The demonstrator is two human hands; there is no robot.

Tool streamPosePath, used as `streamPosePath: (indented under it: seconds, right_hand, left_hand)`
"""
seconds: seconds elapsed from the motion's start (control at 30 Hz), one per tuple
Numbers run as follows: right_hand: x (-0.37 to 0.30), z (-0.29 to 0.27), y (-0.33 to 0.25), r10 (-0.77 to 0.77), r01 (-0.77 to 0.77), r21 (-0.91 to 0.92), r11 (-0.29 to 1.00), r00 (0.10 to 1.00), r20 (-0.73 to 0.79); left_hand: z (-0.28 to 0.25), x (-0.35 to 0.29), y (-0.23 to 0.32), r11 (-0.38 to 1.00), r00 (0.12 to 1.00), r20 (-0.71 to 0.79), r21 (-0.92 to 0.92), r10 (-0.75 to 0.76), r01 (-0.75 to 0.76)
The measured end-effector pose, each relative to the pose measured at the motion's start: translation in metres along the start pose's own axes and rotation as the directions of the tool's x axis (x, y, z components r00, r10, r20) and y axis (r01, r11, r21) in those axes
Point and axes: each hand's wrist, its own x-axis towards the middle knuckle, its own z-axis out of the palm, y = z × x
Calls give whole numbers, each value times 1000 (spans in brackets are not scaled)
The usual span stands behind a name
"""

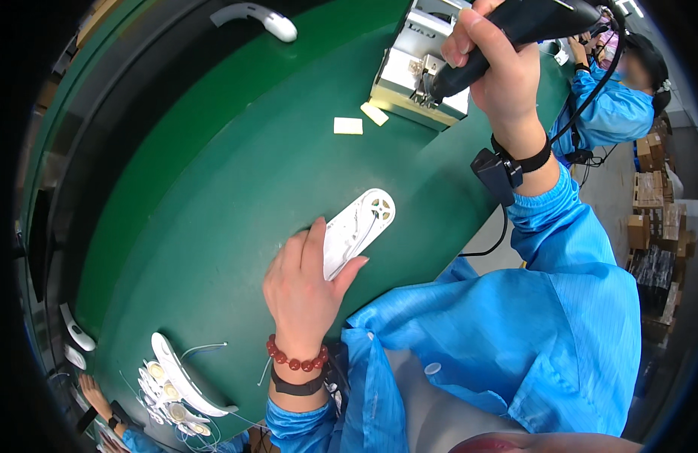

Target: Assembling small plastic housings using an electric screwdriver and applying labels from a feeder machine.

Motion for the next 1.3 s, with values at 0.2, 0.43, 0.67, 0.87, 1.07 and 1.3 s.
streamPosePath:
  seconds: [0.2, 0.43, 0.67, 0.87, 1.07, 1.3]
  right_hand:
    - [-52, 31, -15, 52, -104, 159, 982, 952, 301]
    - [-100, 75, -25, 50, -229, 302, 926, 863, 503]
    - [-103, 76, -17, 166, -308, 192, 932, 832, 529]
    - [-102, 77, -13, 206, -351, 205, 914, 835, 511]
    - [-99, 74, -4, 170, -350, 295, 889, 850, 498]
    - [-98, 77, -9, 206, -369, 242, 897, 836, 508]
  left_hand:
    - [-3, -2, -1, 1000, 1000, -4, -14, -19, 19]
    - [1, -1, -5, 999, 998, -39, 28, 43, -42]
    - [5, -1, -6, 998, 998, -46, 29, 51, -50]
    - [5, 0, -7, 999, 999, -25, 24, 39, -39]
    - [3, 2, -6, 1000, 1000, 1, 19, 23, -23]
    - [5, 3, -6, 1000, 1000, -8, 13, 22, -22]
